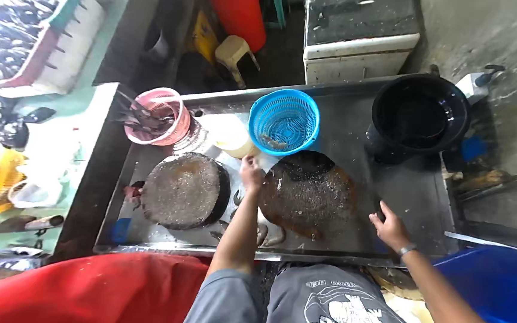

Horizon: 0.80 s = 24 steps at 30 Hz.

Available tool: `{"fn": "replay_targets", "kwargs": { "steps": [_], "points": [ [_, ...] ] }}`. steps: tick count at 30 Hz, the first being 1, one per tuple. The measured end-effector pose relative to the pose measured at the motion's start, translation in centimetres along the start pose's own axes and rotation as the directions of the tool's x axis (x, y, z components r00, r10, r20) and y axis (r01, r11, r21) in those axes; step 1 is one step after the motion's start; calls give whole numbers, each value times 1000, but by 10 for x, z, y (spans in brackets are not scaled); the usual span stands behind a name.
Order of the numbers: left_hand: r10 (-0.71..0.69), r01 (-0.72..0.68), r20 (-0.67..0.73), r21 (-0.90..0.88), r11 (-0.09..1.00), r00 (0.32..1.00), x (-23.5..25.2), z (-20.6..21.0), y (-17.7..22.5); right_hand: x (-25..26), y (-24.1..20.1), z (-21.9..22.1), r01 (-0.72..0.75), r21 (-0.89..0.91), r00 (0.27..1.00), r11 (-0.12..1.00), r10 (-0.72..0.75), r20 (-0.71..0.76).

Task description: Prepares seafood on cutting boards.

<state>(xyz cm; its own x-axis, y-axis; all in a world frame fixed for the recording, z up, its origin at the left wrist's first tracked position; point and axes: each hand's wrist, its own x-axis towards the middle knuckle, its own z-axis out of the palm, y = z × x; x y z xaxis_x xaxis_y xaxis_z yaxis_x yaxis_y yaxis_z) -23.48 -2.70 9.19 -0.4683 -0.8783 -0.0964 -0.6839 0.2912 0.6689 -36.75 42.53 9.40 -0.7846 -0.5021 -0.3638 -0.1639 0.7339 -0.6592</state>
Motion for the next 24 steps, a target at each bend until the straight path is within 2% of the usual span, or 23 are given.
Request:
{"fn": "replay_targets", "kwargs": {
  "steps": [3, 6, 7, 8, 9, 10, 11, 13, 14, 15, 16, 17, 18, 20, 21, 22, 24],
  "points": [
    [-125, 47, 155, 426, 903, 980, -24, -16, -84, -64, 41, 18, 241, -327, 961, 914, -272, -51],
    [-235, 23, 255, 631, 776, 938, -42, -13, -126, -109, 90, 42, 426, -536, 875, 729, -483, 38],
    [-233, 9, 254, 657, 754, 939, -43, -8, -133, -106, 98, 46, 451, -587, 852, 672, -521, 58],
    [-226, -4, 252, 677, 736, 941, -41, -4, -134, -92, 91, 45, 430, -611, 864, 665, -499, 64],
    [-228, -17, 258, 695, 719, 939, -38, -2, -131, -68, 66, 38, 352, -607, 916, 713, -395, 67],
    [-249, -23, 271, 717, 697, 930, -36, -1, -125, -37, 30, 25, 221, -571, 973, 791, -218, 73],
    [-278, -23, 284, 736, 677, 918, -37, 0, -120, -3, -8, 7, 72, -490, 995, 869, -29, 95],
    [-335, 57, 249, 722, 690, 909, -40, 0, -117, 49, -57, -25, -152, -189, 980, 970, 173, 98],
    [-363, 152, 198, 656, 739, 911, -38, -4, -115, 59, -66, -32, -216, 25, 972, 976, 213, 97],
    [-385, 257, 138, 540, 802, 913, -33, -9, -112, 58, -72, -37, -240, 253, 969, 937, 217, 114],
    [-390, 329, 71, 411, 850, 918, -28, -14, -108, 50, -74, -38, -242, 423, 970, 873, 203, 136],
    [-360, 347, -5, 277, 896, 933, -24, -18, -100, 39, -73, -35, -233, 499, 972, 835, 183, 147],
    [-287, 295, -73, 168, 941, 955, -23, -24, -87, 27, -67, -24, -224, 487, 974, 844, 174, 145],
    [-19, 29, -104, 95, 995, 994, -33, -30, -56, 3, -44, 9, -247, 242, 962, 938, 208, 179],
    [133, -126, -46, 127, 984, 990, -42, -30, -34, -4, -31, 26, -280, 137, 945, 950, 248, 215],
    [270, -276, 55, 191, 942, 961, -53, -25, -11, -11, -19, 41, -311, 113, 933, 944, 280, 228],
    [423, -505, 305, 281, 816, 853, -77, 6, 34, -17, -8, 47, -351, 201, 924, 915, 303, 233]
  ]
}}
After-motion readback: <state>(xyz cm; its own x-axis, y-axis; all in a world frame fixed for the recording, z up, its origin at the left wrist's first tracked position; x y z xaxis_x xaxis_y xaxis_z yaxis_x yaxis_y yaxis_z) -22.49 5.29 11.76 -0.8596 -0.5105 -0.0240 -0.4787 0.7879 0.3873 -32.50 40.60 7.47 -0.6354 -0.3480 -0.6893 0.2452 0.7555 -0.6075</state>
